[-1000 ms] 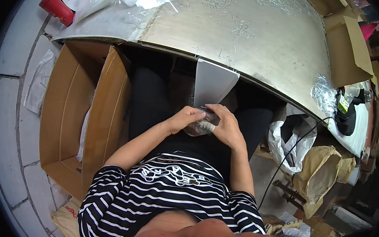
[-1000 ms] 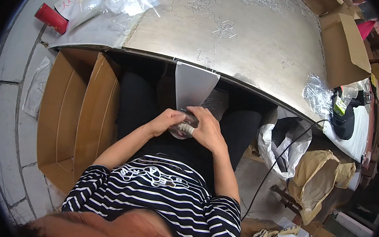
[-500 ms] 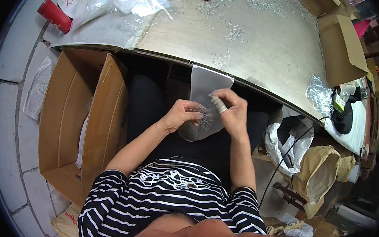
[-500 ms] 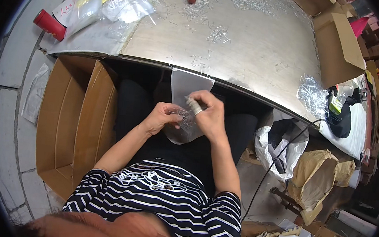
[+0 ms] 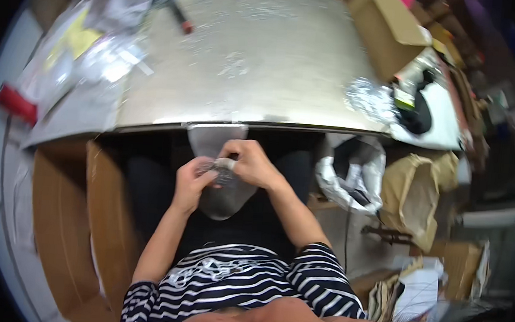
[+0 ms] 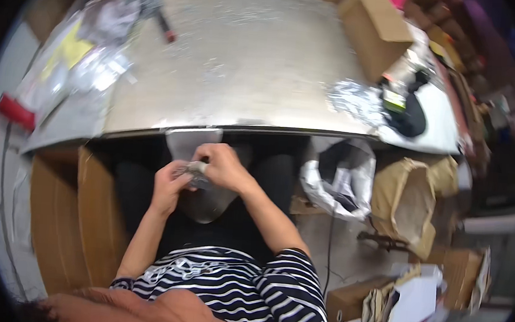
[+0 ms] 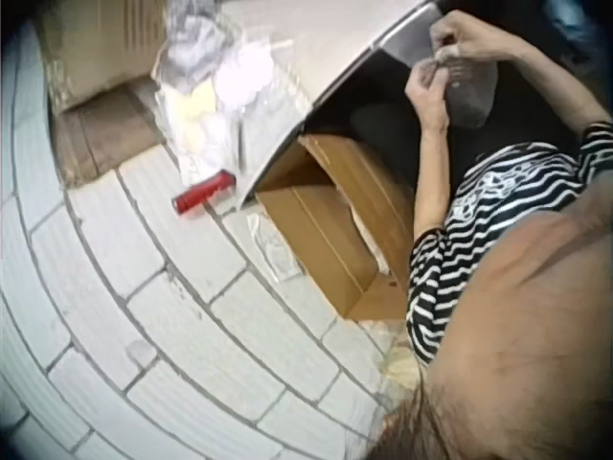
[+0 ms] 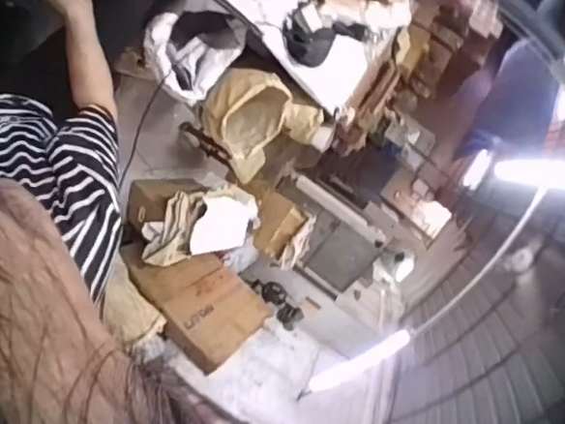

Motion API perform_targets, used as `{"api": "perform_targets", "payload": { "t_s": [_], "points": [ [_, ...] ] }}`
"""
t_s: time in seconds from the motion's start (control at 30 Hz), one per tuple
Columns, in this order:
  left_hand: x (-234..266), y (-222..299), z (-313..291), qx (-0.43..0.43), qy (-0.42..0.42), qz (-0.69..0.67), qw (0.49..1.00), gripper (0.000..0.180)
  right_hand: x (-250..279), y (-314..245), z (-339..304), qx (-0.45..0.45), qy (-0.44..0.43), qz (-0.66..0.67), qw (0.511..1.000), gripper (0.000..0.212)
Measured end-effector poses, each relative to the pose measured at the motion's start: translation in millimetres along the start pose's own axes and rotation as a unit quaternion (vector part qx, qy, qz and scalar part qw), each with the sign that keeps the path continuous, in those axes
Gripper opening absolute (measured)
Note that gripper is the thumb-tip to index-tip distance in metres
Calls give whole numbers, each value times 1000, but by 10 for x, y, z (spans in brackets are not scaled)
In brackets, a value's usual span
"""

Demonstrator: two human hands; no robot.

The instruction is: Packing small metal components into plastic bags and organizing them into a cardboard shipping box.

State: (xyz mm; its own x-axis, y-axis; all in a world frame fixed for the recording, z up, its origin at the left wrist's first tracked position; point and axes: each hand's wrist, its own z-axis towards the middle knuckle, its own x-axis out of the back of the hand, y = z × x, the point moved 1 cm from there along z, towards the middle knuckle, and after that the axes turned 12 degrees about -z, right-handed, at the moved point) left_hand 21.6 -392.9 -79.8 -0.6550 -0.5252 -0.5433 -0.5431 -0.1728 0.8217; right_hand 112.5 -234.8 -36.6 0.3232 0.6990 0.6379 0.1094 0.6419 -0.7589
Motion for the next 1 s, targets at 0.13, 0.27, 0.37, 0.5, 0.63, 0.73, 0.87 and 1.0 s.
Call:
{"api": "perform_targets", "payload": {
  "t_s": [0.13,0.27,0.37,0.5,0.63,0.73,0.87,1.0],
  "points": [
    [-1,92,-45,20,-56,-104,993,32,764,30,-151,-17,172,152,973,14],
    [109,-68,-8,42,-72,-85,993,31,1460,858,-329,-179,360,-407,820,12],
    [84,-134,-61,79,-77,-50,993,27,1841,1010,-579,-171,393,-277,860,12],
    [117,-127,-84,81,-74,-39,993,27,2352,1498,-645,-174,381,-463,781,15],
    [242,-40,-122,83,-47,-37,995,25,2366,1575,-463,-216,345,-546,732,42],
    [328,53,-130,80,-36,-46,995,22,2173,1140,-256,-171,195,-581,771,59],
    [429,292,-75,35,-44,-5,998,20,2519,1878,-376,-251,131,-582,762,68],
    [518,749,23,-107,17,74,991,16,2210,1389,364,-209,133,-635,732,50]
  ]
}}
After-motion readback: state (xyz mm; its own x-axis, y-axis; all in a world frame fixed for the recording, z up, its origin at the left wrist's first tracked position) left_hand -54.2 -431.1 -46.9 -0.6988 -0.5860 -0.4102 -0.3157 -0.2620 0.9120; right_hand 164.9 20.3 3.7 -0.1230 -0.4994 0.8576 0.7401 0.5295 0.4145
